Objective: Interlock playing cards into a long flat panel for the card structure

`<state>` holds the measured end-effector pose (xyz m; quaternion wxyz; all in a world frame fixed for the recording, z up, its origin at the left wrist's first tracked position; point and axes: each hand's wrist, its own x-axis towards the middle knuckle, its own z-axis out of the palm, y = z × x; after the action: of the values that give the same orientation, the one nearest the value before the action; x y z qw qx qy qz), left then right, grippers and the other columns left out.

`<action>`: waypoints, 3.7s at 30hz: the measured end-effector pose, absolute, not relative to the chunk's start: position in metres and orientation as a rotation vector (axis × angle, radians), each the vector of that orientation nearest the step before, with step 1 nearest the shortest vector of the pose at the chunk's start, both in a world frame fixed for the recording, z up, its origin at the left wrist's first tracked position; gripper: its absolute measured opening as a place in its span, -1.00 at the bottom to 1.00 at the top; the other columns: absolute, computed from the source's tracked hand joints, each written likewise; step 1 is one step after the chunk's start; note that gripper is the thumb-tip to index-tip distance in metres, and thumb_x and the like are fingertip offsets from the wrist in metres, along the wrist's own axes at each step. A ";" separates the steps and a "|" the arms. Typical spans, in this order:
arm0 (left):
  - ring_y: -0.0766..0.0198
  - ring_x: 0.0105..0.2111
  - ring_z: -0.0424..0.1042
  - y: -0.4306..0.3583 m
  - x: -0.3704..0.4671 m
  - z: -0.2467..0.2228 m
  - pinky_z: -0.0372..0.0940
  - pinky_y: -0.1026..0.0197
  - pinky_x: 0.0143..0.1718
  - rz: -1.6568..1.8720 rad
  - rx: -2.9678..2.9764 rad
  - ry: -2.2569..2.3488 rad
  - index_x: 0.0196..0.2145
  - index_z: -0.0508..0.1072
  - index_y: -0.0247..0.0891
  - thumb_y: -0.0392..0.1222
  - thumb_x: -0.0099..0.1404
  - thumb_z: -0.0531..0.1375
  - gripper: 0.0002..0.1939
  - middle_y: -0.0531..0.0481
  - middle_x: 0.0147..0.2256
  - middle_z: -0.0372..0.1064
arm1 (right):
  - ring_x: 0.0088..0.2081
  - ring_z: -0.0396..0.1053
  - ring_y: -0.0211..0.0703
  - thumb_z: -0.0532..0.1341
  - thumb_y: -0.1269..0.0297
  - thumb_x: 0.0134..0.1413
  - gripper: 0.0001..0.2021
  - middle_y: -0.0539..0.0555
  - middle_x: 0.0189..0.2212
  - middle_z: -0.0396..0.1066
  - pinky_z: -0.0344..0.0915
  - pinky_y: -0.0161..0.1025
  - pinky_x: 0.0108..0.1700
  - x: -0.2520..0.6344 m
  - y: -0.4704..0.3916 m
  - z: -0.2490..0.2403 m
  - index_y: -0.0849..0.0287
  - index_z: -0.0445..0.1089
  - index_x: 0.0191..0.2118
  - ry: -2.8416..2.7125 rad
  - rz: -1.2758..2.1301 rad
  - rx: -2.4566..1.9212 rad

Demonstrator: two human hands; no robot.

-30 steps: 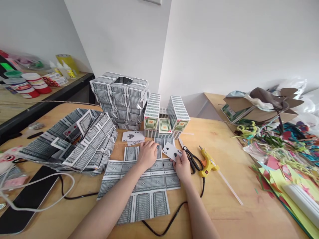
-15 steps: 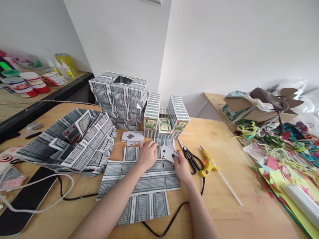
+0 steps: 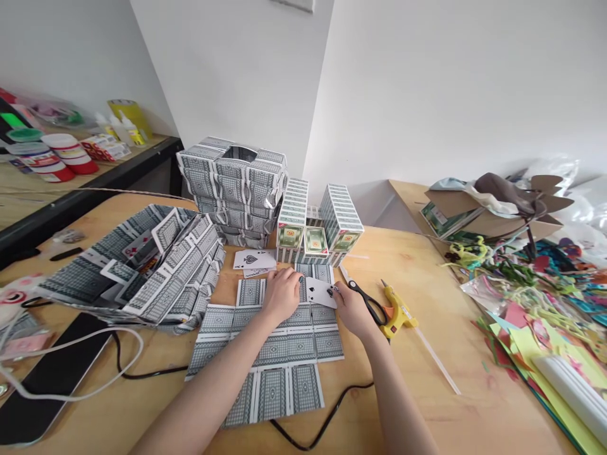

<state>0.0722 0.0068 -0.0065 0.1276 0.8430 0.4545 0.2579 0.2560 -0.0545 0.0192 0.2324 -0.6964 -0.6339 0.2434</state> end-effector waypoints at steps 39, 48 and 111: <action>0.17 -0.18 0.31 0.007 0.073 -0.010 0.09 0.07 -0.14 0.763 2.372 1.322 -0.20 0.36 -0.22 -0.37 0.26 -0.08 -0.73 -0.07 -0.23 0.34 | -0.43 0.22 -0.22 0.01 0.19 0.05 -0.76 -0.01 -0.53 0.28 0.17 -0.30 -0.36 0.285 -0.011 0.001 0.21 0.33 -0.42 -1.842 1.073 -1.542; 0.14 -0.16 0.30 0.007 0.072 -0.009 0.09 0.04 -0.13 0.747 2.394 1.296 -0.16 0.38 -0.21 -0.39 0.25 -0.08 -0.68 -0.08 -0.23 0.34 | -0.46 0.17 -0.26 0.02 0.24 0.02 -0.80 -0.04 -0.57 0.23 0.13 -0.33 -0.40 0.282 -0.015 0.006 0.21 0.30 -0.47 -1.851 1.032 -1.625; 0.09 -0.16 0.26 0.004 0.064 0.000 0.06 0.03 -0.19 0.800 2.395 1.356 -0.28 0.46 -0.16 -0.07 0.22 0.10 -0.80 0.00 -0.32 0.43 | -0.53 0.17 -0.27 -0.01 0.29 0.07 -0.82 -0.06 -0.62 0.20 0.05 -0.37 -0.47 0.257 -0.018 0.016 0.18 0.25 -0.46 -1.949 0.936 -1.733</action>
<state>0.0643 0.0041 -0.0003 0.1375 0.8277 0.4686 0.2765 0.2568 -0.0180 0.0162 0.1843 -0.6147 -0.6913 0.3322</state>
